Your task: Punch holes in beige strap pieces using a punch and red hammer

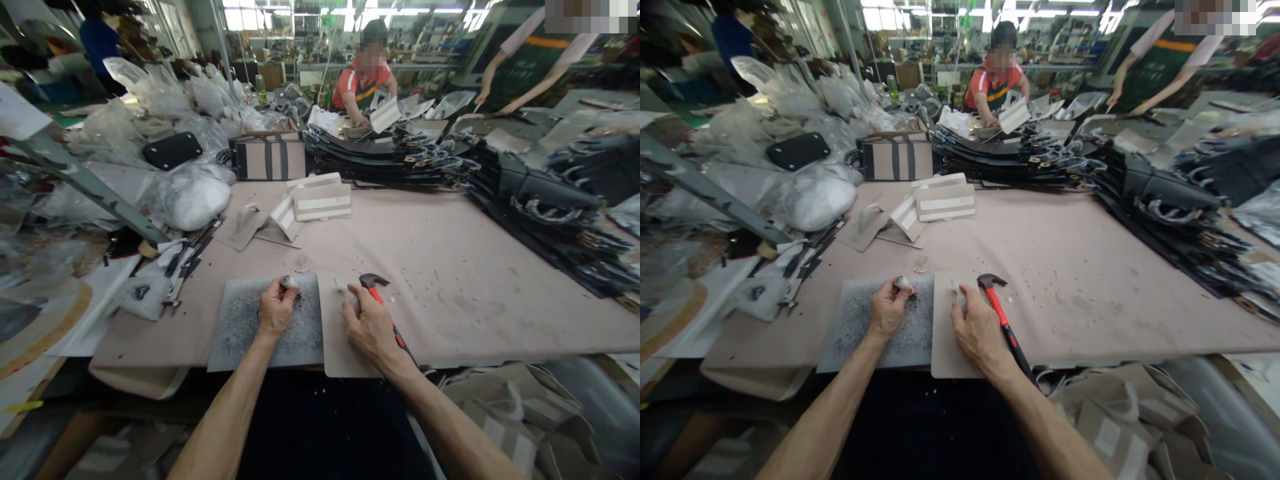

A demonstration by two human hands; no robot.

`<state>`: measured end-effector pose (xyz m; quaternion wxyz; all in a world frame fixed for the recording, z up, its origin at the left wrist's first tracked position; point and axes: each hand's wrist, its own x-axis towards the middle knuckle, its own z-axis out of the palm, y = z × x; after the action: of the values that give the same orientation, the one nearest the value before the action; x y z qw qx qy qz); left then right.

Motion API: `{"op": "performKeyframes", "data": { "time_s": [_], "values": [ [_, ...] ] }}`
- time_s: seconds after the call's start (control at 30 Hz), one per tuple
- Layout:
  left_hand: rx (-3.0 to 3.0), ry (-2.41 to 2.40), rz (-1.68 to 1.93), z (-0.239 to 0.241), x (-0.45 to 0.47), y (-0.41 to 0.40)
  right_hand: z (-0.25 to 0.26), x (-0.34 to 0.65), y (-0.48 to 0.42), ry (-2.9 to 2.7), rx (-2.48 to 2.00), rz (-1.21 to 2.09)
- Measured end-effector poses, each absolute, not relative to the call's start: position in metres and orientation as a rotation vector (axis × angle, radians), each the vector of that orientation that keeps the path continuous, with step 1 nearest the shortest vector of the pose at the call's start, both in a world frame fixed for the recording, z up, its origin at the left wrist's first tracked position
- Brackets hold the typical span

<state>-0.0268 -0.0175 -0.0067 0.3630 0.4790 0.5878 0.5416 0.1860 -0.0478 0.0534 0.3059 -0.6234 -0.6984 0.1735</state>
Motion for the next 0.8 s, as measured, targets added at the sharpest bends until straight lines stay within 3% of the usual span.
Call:
{"op": "performKeyframes", "data": {
  "time_s": [0.4, 0.8],
  "values": [
    [1.132, 1.478, 1.497, -0.007, -0.026, -0.020, 0.028, 0.146, -0.077, -2.024, -1.511, 0.515],
    [1.297, 1.337, 1.347, 0.023, -0.011, 0.003, 0.029, 0.130, -0.078, -2.034, -1.620, 0.613]
  ]
}}
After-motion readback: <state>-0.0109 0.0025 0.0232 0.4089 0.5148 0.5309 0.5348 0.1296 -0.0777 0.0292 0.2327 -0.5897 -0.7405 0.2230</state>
